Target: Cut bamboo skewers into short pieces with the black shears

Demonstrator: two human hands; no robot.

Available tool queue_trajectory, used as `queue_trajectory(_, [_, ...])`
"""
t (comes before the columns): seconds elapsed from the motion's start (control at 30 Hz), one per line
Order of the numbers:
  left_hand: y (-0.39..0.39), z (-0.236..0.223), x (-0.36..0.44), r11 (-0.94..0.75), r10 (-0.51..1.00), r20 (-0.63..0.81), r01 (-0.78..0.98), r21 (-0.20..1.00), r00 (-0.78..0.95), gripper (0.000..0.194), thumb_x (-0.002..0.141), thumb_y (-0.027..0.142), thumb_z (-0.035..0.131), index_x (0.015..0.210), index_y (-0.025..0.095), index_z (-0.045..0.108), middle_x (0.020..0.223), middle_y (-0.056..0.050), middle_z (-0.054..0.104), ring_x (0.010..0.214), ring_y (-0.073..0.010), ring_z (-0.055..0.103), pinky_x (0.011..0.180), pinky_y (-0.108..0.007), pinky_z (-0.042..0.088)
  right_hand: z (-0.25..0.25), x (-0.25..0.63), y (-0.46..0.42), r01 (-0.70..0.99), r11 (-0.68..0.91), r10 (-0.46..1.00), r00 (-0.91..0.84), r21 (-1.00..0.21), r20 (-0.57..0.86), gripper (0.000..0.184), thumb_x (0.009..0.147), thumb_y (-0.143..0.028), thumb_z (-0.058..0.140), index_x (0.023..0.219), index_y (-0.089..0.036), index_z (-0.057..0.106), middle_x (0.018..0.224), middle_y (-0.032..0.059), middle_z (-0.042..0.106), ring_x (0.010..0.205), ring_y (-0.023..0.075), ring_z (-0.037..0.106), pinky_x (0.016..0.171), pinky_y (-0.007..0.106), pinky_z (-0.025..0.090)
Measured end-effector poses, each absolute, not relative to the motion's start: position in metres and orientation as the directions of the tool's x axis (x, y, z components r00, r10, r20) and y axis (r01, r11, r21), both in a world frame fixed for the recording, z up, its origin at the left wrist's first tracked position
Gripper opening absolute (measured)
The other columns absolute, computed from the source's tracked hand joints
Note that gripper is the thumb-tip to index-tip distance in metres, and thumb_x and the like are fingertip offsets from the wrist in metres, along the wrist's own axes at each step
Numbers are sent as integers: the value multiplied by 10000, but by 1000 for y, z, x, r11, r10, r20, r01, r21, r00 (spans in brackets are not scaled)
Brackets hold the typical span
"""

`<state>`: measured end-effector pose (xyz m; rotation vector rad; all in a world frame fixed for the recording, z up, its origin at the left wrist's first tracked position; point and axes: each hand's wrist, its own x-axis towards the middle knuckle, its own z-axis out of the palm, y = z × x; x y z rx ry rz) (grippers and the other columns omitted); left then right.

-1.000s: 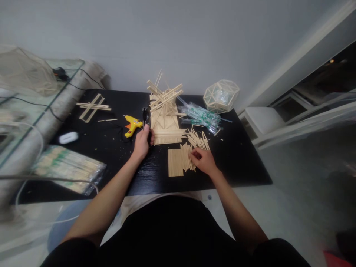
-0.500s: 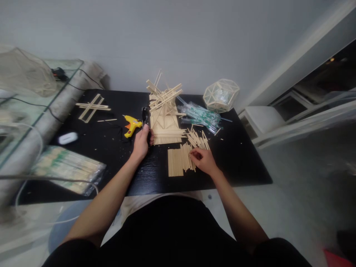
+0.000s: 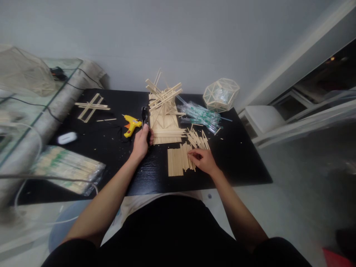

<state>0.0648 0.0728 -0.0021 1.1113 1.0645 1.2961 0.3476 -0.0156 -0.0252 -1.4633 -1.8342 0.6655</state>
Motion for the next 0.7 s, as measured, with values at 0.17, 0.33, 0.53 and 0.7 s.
queue_trajectory(0.17, [72, -1, 65, -37, 999, 39, -162, 986, 4, 575, 910, 752, 539, 696, 219, 522, 557, 16, 477, 464, -109, 436, 433, -254, 356, -24, 347, -15, 619, 212, 976, -93, -756, 198, 180, 881, -344, 673, 911, -226, 805, 612, -10, 655, 534, 144, 559, 559, 263, 426])
queue_trajectory(0.33, [73, -3, 64, -44, 999, 46, -173, 984, 8, 576, 923, 744, 535, 702, 212, 543, 564, 14, 484, 467, -106, 443, 434, -247, 356, -26, 346, -13, 638, 204, 975, -66, -742, 211, 180, 874, -323, 662, 930, -219, 799, 603, -18, 630, 530, 136, 543, 573, 258, 429])
queue_trajectory(0.53, [72, -2, 65, -44, 999, 46, -171, 984, 9, 582, 927, 742, 530, 704, 206, 564, 563, 10, 484, 472, -106, 446, 438, -248, 355, -27, 347, -13, 640, 208, 974, -71, -740, 213, 181, 879, -323, 659, 929, -214, 794, 585, -25, 607, 520, 133, 529, 571, 260, 421])
queue_trajectory(0.7, [71, 0, 65, -33, 999, 35, -167, 985, 13, 578, 920, 748, 530, 708, 212, 554, 562, 16, 480, 461, -108, 441, 434, -255, 353, -25, 346, -13, 648, 201, 974, -56, -734, 218, 167, 880, -326, 661, 909, -224, 791, 600, -17, 616, 531, 142, 545, 575, 266, 439])
